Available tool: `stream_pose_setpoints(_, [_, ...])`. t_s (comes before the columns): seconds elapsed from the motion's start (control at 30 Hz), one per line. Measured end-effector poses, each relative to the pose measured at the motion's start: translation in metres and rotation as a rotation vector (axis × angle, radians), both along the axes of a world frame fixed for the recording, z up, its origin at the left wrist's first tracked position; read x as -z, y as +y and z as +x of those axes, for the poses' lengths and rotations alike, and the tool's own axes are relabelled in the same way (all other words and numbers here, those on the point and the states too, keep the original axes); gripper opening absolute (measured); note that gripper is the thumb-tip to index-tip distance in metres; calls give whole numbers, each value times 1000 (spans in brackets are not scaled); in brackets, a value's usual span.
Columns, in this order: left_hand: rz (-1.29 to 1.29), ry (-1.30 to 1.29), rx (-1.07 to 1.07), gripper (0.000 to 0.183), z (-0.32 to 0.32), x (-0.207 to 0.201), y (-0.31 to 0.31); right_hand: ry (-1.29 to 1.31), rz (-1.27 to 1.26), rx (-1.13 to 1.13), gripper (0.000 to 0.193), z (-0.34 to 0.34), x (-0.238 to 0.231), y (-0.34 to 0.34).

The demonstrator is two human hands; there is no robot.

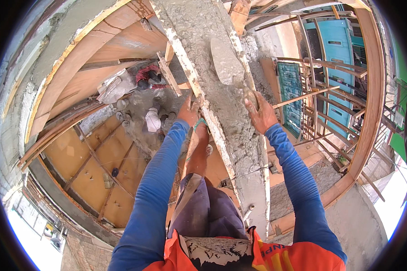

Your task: The person applies wet cement to a curved ceiling surface using a trowel. They receive a bowl of cement from a coworker below, scoop the material, and spread it onto the formwork, smoothing the surface repeatedly.

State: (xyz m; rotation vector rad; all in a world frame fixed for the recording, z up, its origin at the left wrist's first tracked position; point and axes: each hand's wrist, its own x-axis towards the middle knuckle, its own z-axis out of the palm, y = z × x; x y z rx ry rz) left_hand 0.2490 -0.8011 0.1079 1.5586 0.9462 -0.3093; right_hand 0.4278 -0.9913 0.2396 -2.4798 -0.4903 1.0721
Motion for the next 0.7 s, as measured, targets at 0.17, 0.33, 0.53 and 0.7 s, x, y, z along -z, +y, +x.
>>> stream_pose_setpoints(0.17, [-54,-126,39,59,5,16,1,-122,-167,-72,68,-14,47,-25])
stream_pose_setpoints(0.33, [12,-59,35,61,-15,48,2,-95,-168,44,66,-141,19,-121])
stream_pose_setpoints(0.53, [-123,-145,-67,57,-15,58,5,-163,-62,284,62,-207,16,-92])
stream_pose_setpoints(0.7, [-292,-79,-164,59,-1,30,-9,92,-253,504,63,-242,20,-102])
